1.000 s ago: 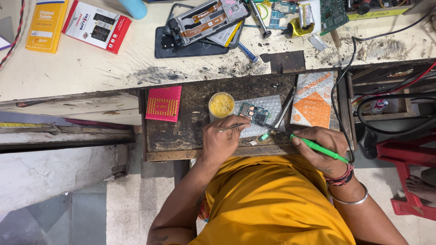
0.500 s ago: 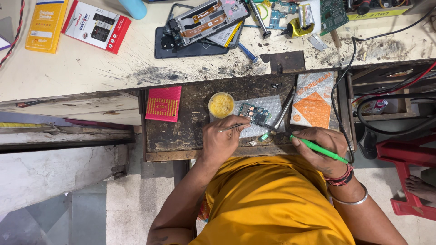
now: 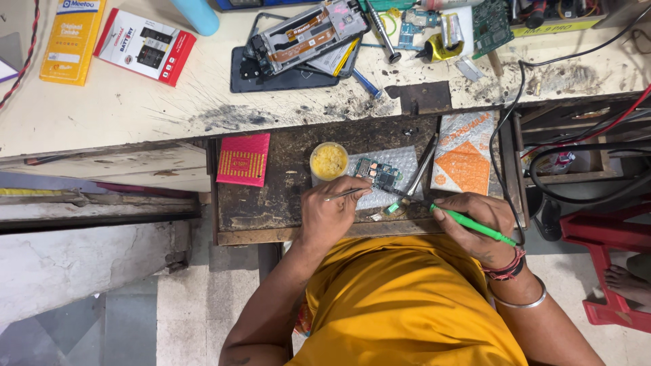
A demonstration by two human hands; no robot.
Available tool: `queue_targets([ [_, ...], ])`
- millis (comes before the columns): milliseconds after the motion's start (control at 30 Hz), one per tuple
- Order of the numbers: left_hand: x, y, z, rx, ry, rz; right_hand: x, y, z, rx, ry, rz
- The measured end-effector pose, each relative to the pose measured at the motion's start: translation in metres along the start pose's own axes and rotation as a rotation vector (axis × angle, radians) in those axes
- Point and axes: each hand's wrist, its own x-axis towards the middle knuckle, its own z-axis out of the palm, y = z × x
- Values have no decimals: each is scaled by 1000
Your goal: The person uses a soldering iron and tweezers to work on a small circuit board placed on a workbench. They apply solder to specific points on the board while holding it steady with the tweezers.
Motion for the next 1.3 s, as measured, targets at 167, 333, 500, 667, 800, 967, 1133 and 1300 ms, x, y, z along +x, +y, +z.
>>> queue_targets([
  [167, 2, 0, 2, -15, 6, 13, 2, -1, 0, 53, 23, -4],
  [333, 3, 3, 2, 25, -2, -16, 2, 1, -2, 44, 18, -14],
  [500, 4, 10, 0, 28, 6, -12, -2, 2, -4, 67, 10, -14],
  [667, 7, 20, -2, 50, 19, -22, -3, 3, -7, 71, 16, -43],
  [800, 8, 31, -6, 37, 26, -60, -2, -1, -11, 75, 21, -58],
  [967, 7, 39, -10, 59, 28, -44, -4, -10, -14, 76, 32, -44],
  [1133, 1, 44, -10, 64, -11, -122, -8, -19, -18, 15, 50, -42],
  [1300, -1, 50, -11, 73, 7, -121, -10, -22, -22, 13, 52, -63],
])
